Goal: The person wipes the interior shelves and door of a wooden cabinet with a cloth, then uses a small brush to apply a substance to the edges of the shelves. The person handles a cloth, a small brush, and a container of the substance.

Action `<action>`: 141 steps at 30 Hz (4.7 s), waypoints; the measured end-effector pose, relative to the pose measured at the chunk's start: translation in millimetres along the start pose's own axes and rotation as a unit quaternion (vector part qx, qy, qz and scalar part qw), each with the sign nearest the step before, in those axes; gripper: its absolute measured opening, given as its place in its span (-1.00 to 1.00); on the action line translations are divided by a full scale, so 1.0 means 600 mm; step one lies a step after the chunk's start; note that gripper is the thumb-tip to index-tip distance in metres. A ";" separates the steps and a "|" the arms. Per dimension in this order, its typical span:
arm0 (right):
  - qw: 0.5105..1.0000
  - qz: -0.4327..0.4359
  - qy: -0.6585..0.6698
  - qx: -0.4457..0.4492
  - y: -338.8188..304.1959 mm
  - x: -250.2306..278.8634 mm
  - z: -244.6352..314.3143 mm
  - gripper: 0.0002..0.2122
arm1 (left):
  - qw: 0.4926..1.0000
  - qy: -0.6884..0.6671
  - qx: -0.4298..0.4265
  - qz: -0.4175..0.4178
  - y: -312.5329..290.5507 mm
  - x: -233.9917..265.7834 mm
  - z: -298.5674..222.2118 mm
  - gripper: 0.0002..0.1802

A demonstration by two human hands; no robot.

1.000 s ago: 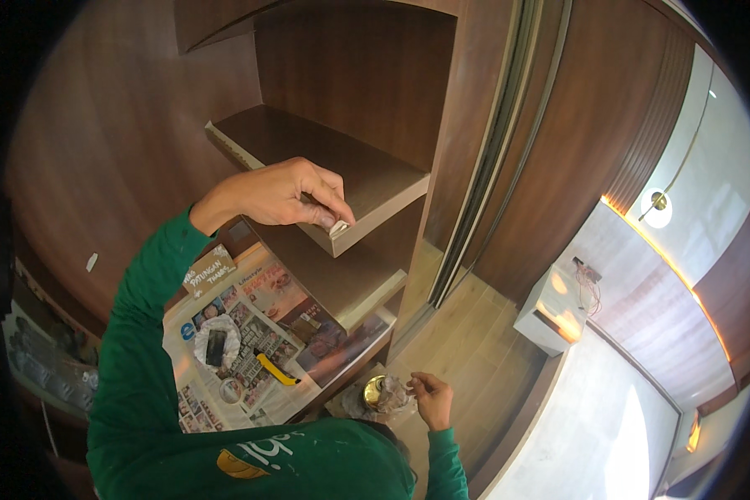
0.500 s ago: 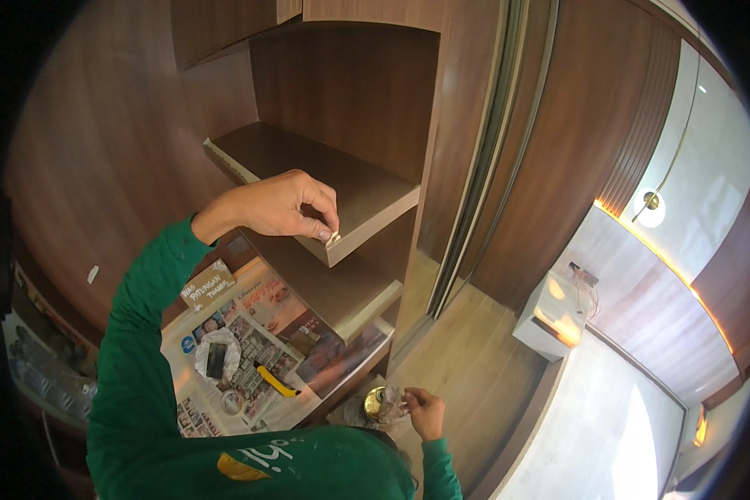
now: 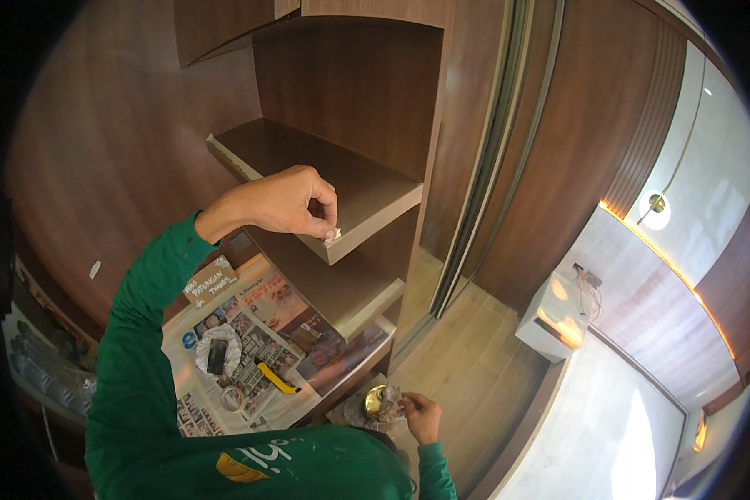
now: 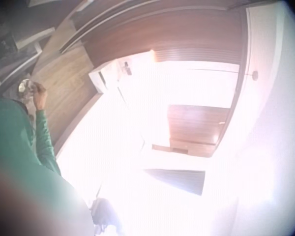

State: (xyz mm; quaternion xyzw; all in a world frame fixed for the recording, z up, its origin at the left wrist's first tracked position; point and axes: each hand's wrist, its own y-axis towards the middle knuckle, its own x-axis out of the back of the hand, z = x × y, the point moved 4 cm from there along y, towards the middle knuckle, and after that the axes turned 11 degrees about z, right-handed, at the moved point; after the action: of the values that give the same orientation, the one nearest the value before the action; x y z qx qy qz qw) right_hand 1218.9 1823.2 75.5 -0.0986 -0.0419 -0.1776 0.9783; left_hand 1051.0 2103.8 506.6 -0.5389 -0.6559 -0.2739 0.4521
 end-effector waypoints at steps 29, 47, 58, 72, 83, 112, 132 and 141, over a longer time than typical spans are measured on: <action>0.999 0.015 0.040 -0.032 0.011 -0.021 -0.065 -0.82 | 0.991 0.037 -0.115 -0.054 -0.021 -0.019 -0.012 -0.84; 0.999 0.006 0.008 -0.051 0.007 -0.032 -0.058 -0.80 | 0.979 0.000 -0.189 -0.072 -0.021 -0.019 0.015 -0.78; 0.998 -0.020 0.028 -0.055 0.005 -0.038 -0.046 -0.82 | 0.968 0.053 -0.239 -0.046 -0.010 -0.010 0.009 -0.81; 0.997 -0.027 0.052 -0.057 -0.019 -0.054 -0.056 -0.80 | 0.967 -0.003 -0.247 -0.052 -0.012 -0.005 0.043 -0.83; 0.995 -0.017 0.059 -0.081 -0.019 -0.075 -0.061 -0.80 | 0.984 -0.098 -0.144 -0.022 -0.004 -0.008 0.039 -0.87; 0.993 0.041 0.040 -0.101 -0.043 0.021 -0.078 -0.76 | 0.949 0.010 -0.085 -0.303 -0.085 -0.008 0.010 -0.81; 0.957 0.241 0.064 -0.151 0.073 -0.074 -0.064 -0.75 | 0.676 -0.475 0.337 -0.452 -0.276 -0.838 0.332 -0.56; 0.916 0.221 0.190 -0.276 0.211 -0.312 -0.067 -0.71 | 0.771 -0.261 0.491 -0.309 -0.144 -0.792 0.441 0.31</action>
State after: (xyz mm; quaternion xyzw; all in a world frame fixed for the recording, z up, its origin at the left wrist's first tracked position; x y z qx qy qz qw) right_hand 1091.2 1994.7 -8.2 -0.3361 0.2187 0.0234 0.9158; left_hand 894.7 2086.4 -21.5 -0.0627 -0.9252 0.1120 0.3572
